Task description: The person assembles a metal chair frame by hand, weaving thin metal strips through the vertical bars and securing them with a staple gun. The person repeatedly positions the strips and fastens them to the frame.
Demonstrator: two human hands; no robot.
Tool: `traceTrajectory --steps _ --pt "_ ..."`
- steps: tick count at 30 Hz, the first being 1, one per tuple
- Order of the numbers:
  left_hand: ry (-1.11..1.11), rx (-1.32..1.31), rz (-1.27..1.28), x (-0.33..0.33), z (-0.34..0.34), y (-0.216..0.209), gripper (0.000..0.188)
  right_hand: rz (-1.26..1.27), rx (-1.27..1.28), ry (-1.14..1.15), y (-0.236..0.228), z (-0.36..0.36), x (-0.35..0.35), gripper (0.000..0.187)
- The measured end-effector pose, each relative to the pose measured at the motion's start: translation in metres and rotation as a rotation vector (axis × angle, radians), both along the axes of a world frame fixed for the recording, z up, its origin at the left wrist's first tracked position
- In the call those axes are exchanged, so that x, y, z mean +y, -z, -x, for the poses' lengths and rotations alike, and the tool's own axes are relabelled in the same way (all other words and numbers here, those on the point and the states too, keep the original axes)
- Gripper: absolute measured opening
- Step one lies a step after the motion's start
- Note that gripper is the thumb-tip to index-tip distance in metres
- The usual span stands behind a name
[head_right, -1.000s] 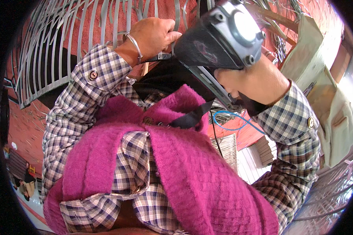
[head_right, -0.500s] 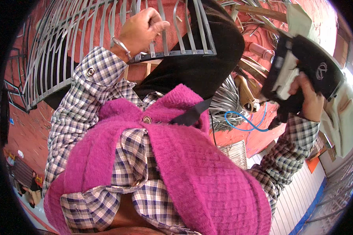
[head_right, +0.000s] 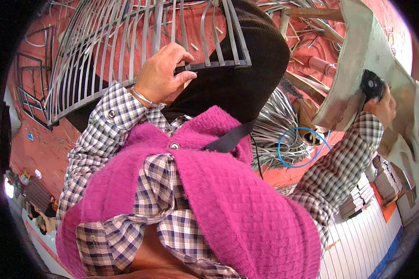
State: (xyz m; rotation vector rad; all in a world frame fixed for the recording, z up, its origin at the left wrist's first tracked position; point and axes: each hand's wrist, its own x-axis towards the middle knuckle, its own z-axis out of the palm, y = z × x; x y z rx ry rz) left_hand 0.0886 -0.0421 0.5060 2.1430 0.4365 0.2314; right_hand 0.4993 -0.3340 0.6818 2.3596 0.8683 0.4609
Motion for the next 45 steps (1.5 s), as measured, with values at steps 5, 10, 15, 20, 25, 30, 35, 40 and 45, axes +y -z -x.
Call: traceTrajectory --steps 5,10,15,20,25,30,35,40,45 --pt "-0.013 0.015 0.024 0.0 -0.001 -0.001 0.031 -0.428 1.031 -0.659 0.088 0.173 0.145 0.016" --pt "-0.044 -0.014 0.021 -0.003 -0.001 -0.004 0.034 -0.107 0.897 -0.551 0.16 0.247 0.192 0.027" --pt "-0.053 -0.004 -0.002 -0.002 -0.003 0.0 0.036 -0.984 1.727 -0.035 0.163 0.238 0.197 0.028" --pt "-0.02 -0.015 -0.06 -0.001 -0.006 0.003 0.033 -1.121 1.809 0.299 0.104 0.284 0.204 0.024" --pt "-0.034 -0.037 -0.042 0.004 -0.006 0.002 0.035 -1.152 2.255 -0.161 0.016 0.263 0.207 0.024" --pt "-0.115 -0.382 -0.024 0.009 -0.008 -0.013 0.03 -1.519 2.008 -0.121 0.069 0.277 0.213 0.027" --pt "-0.019 -0.307 0.662 0.021 -0.013 -0.049 0.025 -1.227 1.756 -0.126 0.088 0.289 0.223 0.024" --pt "0.361 0.237 0.049 0.055 0.006 -0.066 0.02 -0.921 1.01 -0.691 0.064 0.25 0.216 0.024" --pt "0.285 -0.139 0.023 0.124 0.04 -0.074 0.024 -0.357 1.079 -0.82 0.054 0.218 0.187 0.019"
